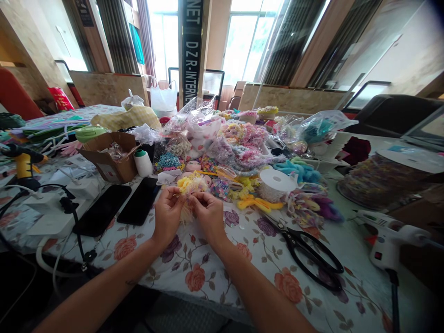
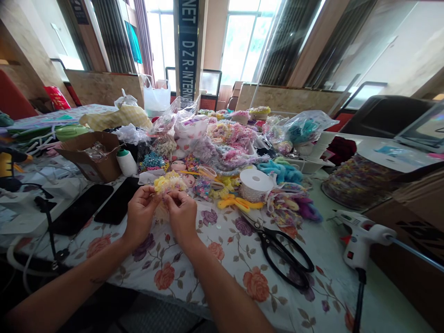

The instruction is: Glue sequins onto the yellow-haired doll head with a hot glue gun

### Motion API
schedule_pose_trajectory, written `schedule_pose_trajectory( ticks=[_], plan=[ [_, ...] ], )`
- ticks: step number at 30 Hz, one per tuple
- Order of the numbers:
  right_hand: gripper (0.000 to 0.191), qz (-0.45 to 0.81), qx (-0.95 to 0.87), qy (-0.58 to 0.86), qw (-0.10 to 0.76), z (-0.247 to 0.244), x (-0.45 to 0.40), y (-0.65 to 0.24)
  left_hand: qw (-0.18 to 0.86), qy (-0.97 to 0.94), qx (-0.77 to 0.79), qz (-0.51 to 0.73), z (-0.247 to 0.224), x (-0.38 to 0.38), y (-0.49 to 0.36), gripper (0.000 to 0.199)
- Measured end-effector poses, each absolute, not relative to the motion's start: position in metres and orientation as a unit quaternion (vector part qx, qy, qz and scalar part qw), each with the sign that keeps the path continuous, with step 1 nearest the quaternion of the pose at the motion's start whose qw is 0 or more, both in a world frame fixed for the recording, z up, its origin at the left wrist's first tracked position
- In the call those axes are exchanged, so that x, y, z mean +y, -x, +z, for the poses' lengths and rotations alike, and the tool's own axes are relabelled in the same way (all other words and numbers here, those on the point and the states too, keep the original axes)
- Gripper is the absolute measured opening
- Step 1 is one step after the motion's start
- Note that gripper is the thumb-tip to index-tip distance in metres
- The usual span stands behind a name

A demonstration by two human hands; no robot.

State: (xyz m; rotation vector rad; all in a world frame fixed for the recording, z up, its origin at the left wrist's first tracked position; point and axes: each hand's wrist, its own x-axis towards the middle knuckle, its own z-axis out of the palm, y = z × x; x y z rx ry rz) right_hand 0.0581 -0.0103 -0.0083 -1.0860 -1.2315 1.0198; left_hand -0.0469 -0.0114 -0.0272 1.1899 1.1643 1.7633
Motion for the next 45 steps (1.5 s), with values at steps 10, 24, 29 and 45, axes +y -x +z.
schedule_pose_trajectory(
  ticks=[10, 24, 29, 45],
  plan=[
    [0.015, 0.444, -0.53, 0.464, 0.555, -0.0073, -0.0079, -0.0604, 0.338, -0.468, 0.461, 0.674, -0.0272, -0.01, 0.0485, 0.02],
    [0.018, 0.462, -0.522, 0.457, 0.552, -0.0153, -0.0041, -0.0587, 0.333, -0.478, 0.476, 0.658, -0.0307, -0.0091, 0.0489, 0.022],
    [0.018, 0.468, -0.519, 0.452, 0.554, -0.0159, -0.0043, -0.0584, 0.324, -0.476, 0.471, 0.669, -0.0307, -0.009, 0.0483, 0.021],
    [0.018, 0.455, -0.542, 0.439, 0.553, -0.0115, -0.0031, -0.0594, 0.344, -0.46, 0.456, 0.679, -0.0254, -0.0121, 0.0461, 0.022]
  ],
)
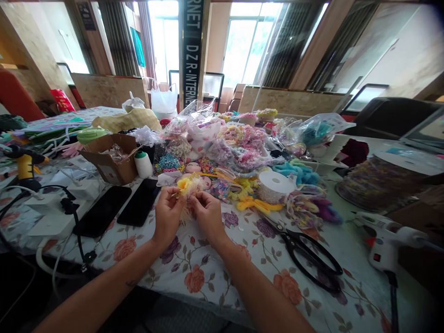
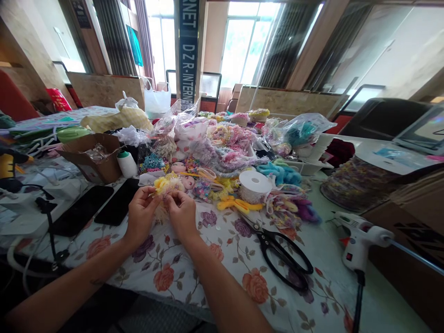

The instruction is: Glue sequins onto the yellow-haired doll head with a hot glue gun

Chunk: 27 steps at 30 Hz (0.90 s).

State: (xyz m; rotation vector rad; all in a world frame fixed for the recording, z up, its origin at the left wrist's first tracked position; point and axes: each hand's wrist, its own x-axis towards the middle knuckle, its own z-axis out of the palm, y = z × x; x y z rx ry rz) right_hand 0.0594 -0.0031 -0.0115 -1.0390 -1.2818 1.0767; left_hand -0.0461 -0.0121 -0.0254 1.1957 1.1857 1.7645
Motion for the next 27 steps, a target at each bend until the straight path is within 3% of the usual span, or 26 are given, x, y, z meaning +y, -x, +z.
schedule_pose_trajectory(
  ticks=[10, 27],
  plan=[
    [0.016, 0.431, -0.54, 0.466, 0.553, -0.0113, -0.0001, -0.0609, 0.389, -0.456, 0.406, 0.69, -0.0216, -0.0135, 0.0413, 0.049],
    [0.011, 0.479, -0.528, 0.448, 0.54, -0.0127, -0.0016, -0.0601, 0.421, -0.401, 0.412, 0.702, -0.0258, -0.0054, 0.0492, 0.057]
  ],
)
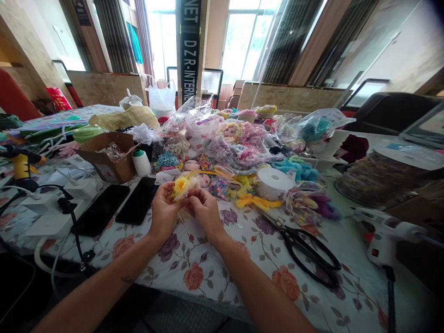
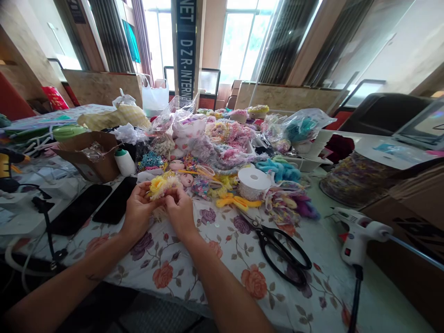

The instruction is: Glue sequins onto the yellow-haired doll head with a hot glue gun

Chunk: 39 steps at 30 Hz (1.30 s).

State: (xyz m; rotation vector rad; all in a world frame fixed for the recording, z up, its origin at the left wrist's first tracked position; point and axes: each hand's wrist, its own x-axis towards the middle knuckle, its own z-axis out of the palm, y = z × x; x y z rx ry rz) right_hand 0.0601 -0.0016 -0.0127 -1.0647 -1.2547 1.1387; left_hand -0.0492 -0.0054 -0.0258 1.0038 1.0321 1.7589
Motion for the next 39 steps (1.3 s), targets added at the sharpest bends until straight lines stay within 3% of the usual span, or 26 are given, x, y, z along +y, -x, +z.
schedule_pose_trajectory(
  ticks=[10, 15, 21, 26, 30, 39],
  plan=[
    [0.017, 0.479, -0.513, 0.443, 0.558, -0.013, -0.002, -0.062, 0.46, -0.339, 0.409, 0.711, -0.028, 0.001, 0.051, 0.062],
    [0.014, 0.396, -0.499, 0.452, 0.625, -0.004, -0.005, -0.073, 0.48, -0.297, 0.404, 0.72, -0.025, 0.003, 0.058, 0.056],
    [0.022, 0.338, -0.429, 0.447, 0.708, 0.003, 0.006, -0.095, 0.583, -0.256, 0.359, 0.682, -0.009, 0.002, 0.072, 0.052],
    [0.054, 0.483, -0.459, 0.439, 0.603, 0.006, 0.009, -0.106, 0.648, -0.286, 0.327, 0.626, 0.002, -0.005, 0.073, 0.053],
    [0.062, 0.554, -0.475, 0.455, 0.511, 0.007, 0.005, -0.104, 0.645, -0.302, 0.329, 0.62, 0.003, -0.009, 0.069, 0.054],
    [0.056, 0.585, -0.428, 0.409, 0.554, 0.002, 0.004, -0.094, 0.627, -0.336, 0.319, 0.627, 0.002, -0.01, 0.067, 0.055]
  ],
)
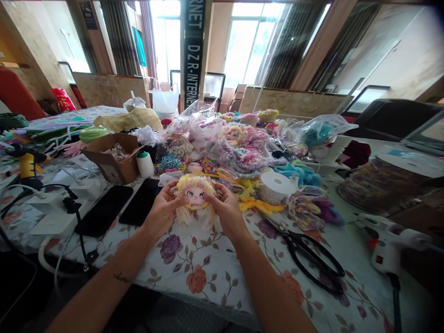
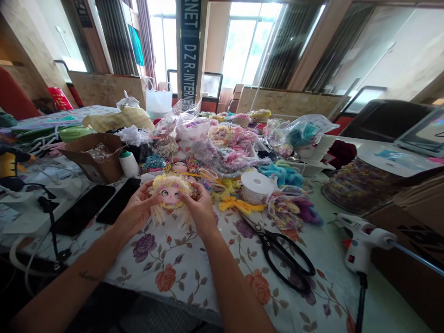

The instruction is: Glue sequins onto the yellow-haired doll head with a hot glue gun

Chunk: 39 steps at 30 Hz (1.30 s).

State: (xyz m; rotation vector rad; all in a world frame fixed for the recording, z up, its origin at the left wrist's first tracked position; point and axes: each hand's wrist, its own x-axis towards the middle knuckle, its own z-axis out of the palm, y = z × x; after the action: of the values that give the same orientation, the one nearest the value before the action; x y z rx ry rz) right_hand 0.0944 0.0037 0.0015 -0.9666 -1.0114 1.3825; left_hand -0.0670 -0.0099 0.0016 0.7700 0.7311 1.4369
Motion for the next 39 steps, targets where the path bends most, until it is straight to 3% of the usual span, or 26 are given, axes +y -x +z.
schedule_pose_trajectory(
  ticks=[18, 31, 36, 39],
  plan=[
    [0.053, 0.555, -0.454, 0.402, 0.57, -0.006, 0.004, -0.089, 0.548, -0.337, 0.357, 0.678, -0.004, -0.008, 0.066, 0.051],
    [0.052, 0.554, -0.452, 0.409, 0.567, -0.001, 0.001, -0.087, 0.577, -0.359, 0.353, 0.643, -0.004, -0.009, 0.067, 0.058],
    [0.059, 0.609, -0.493, 0.391, 0.484, 0.001, -0.005, -0.087, 0.543, -0.312, 0.358, 0.693, -0.004, -0.003, 0.074, 0.055],
    [0.039, 0.656, -0.532, 0.356, 0.4, -0.004, -0.01, -0.085, 0.505, -0.264, 0.35, 0.743, -0.001, 0.004, 0.085, 0.044]
  ],
)
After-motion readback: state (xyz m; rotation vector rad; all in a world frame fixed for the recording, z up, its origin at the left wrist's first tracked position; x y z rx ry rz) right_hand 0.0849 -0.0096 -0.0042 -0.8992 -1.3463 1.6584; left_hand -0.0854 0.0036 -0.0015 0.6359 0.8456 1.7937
